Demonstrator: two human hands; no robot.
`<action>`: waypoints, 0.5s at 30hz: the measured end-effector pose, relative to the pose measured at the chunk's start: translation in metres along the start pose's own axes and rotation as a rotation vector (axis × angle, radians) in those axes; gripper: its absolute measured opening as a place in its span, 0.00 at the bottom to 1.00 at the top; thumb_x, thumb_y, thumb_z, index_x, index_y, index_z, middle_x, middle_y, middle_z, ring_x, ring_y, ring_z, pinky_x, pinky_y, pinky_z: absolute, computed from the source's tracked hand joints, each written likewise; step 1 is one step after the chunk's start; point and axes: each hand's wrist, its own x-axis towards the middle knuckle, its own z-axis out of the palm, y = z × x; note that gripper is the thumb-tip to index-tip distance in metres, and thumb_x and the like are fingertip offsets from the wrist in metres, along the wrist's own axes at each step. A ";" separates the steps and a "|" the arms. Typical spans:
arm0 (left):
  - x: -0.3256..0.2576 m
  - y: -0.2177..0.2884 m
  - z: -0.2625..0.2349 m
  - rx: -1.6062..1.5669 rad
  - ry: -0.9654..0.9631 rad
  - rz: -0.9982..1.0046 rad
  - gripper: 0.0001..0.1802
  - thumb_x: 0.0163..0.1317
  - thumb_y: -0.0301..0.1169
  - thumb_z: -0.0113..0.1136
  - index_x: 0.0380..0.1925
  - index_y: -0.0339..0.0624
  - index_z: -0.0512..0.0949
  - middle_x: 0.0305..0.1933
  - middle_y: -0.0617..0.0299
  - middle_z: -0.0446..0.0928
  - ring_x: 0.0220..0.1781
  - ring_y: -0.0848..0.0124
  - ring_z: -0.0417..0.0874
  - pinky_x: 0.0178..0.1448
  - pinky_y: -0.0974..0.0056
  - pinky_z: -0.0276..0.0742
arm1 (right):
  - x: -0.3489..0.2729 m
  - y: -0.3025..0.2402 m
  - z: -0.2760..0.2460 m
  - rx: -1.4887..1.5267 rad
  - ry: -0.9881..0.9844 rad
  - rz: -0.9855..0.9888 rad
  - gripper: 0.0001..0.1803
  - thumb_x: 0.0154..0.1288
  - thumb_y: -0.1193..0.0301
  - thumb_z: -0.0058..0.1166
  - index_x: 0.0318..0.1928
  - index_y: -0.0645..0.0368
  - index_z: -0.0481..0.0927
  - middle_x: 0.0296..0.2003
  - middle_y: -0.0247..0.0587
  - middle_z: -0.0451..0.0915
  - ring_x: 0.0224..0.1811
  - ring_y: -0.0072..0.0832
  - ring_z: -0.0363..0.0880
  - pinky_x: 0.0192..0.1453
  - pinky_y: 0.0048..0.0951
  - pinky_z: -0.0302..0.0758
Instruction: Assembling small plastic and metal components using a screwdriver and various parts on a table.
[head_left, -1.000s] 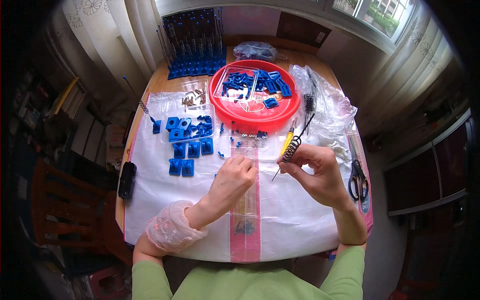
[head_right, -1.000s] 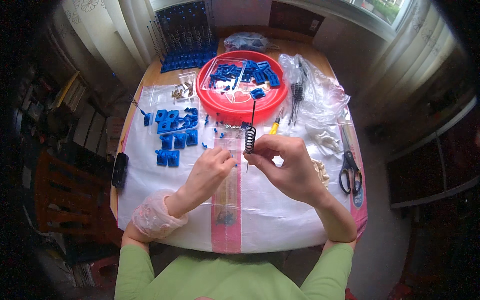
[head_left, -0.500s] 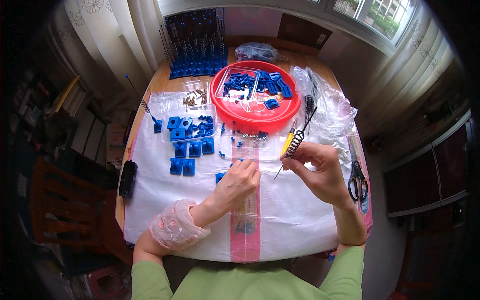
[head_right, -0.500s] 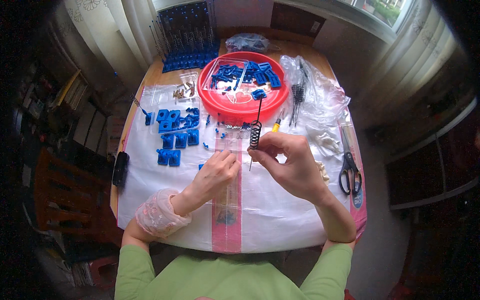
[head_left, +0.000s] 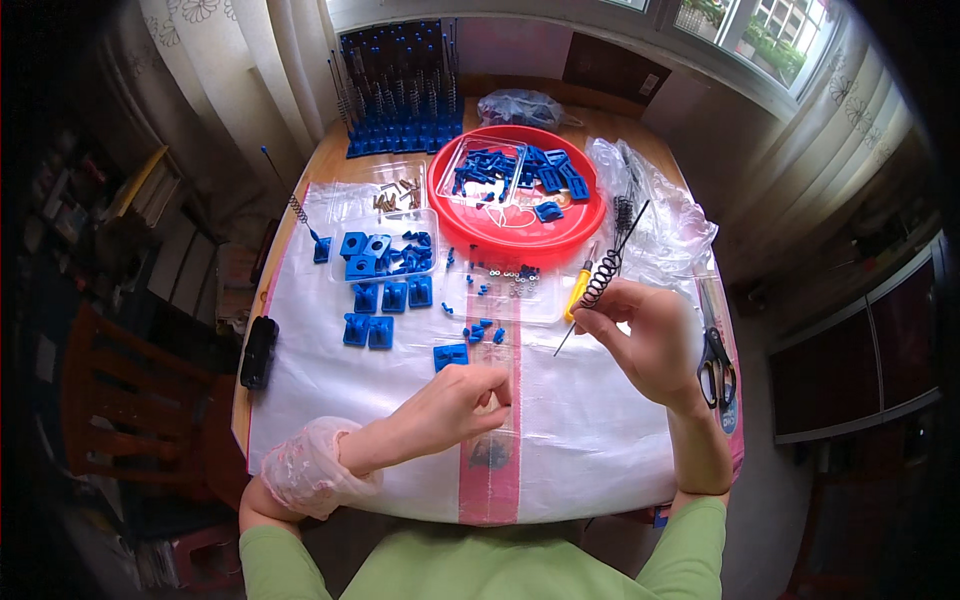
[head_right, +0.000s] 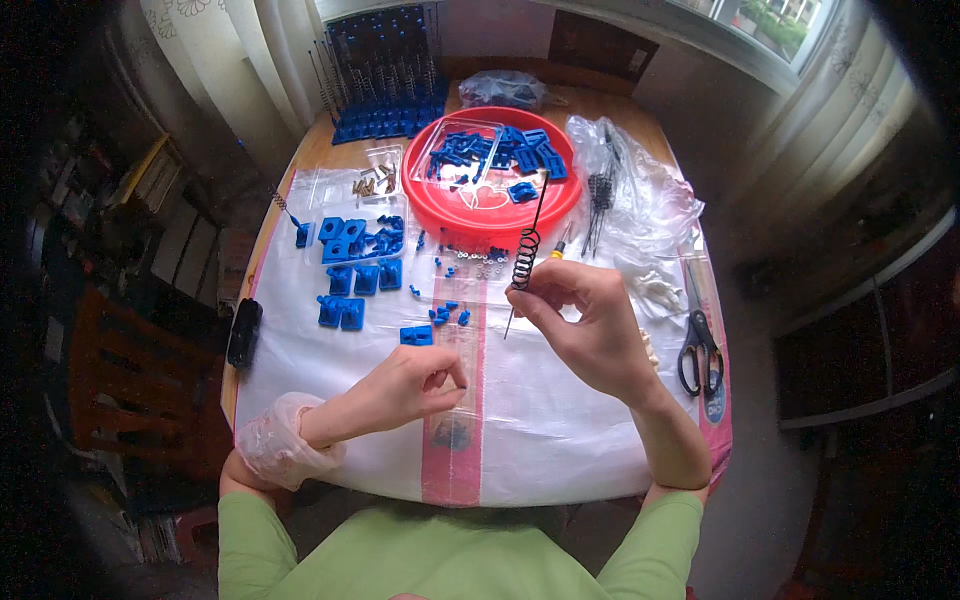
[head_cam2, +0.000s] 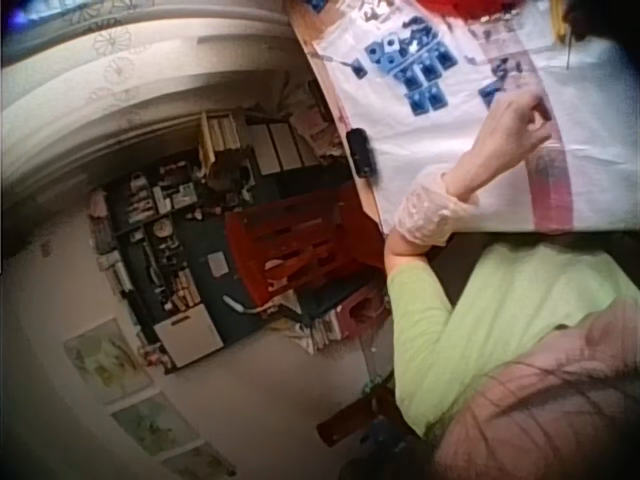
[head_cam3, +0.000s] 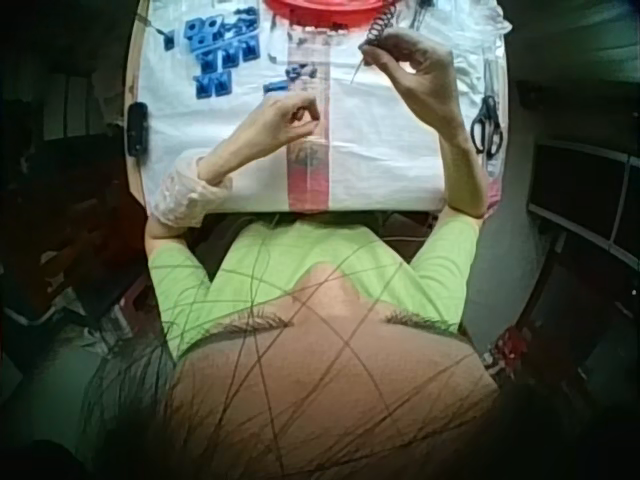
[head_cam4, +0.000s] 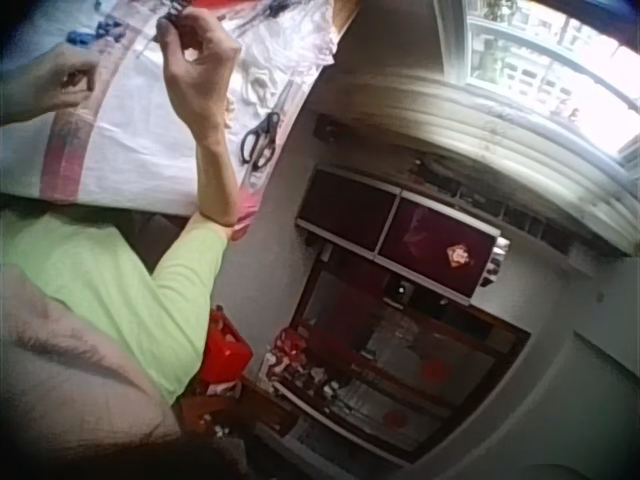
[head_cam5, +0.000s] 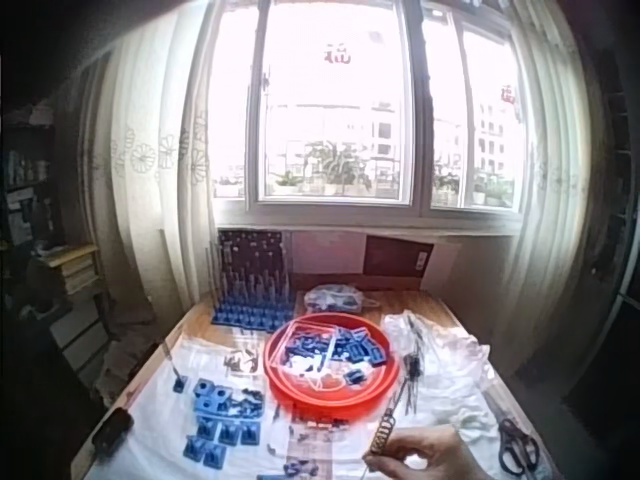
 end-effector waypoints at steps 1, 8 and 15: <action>-0.006 -0.003 0.001 -0.035 -0.019 -0.047 0.07 0.59 0.25 0.68 0.34 0.37 0.79 0.24 0.58 0.73 0.27 0.69 0.75 0.33 0.63 0.72 | 0.000 0.000 0.001 0.002 0.002 0.004 0.03 0.67 0.80 0.65 0.39 0.68 0.85 0.32 0.39 0.87 0.36 0.19 0.86 0.41 0.22 0.81; -0.016 -0.024 0.015 -0.220 0.019 -0.070 0.04 0.60 0.24 0.69 0.34 0.39 0.82 0.23 0.70 0.71 0.25 0.82 0.69 0.30 0.72 0.65 | 0.003 0.010 0.007 0.010 0.009 0.062 0.04 0.68 0.78 0.64 0.39 0.68 0.85 0.32 0.38 0.87 0.36 0.19 0.86 0.42 0.21 0.81; -0.019 -0.034 0.016 -0.371 -0.019 -0.153 0.04 0.63 0.25 0.69 0.37 0.39 0.84 0.29 0.73 0.77 0.29 0.86 0.71 0.32 0.75 0.67 | 0.005 0.020 0.013 -0.008 0.013 0.074 0.03 0.68 0.78 0.64 0.38 0.67 0.85 0.31 0.37 0.87 0.35 0.18 0.86 0.41 0.20 0.80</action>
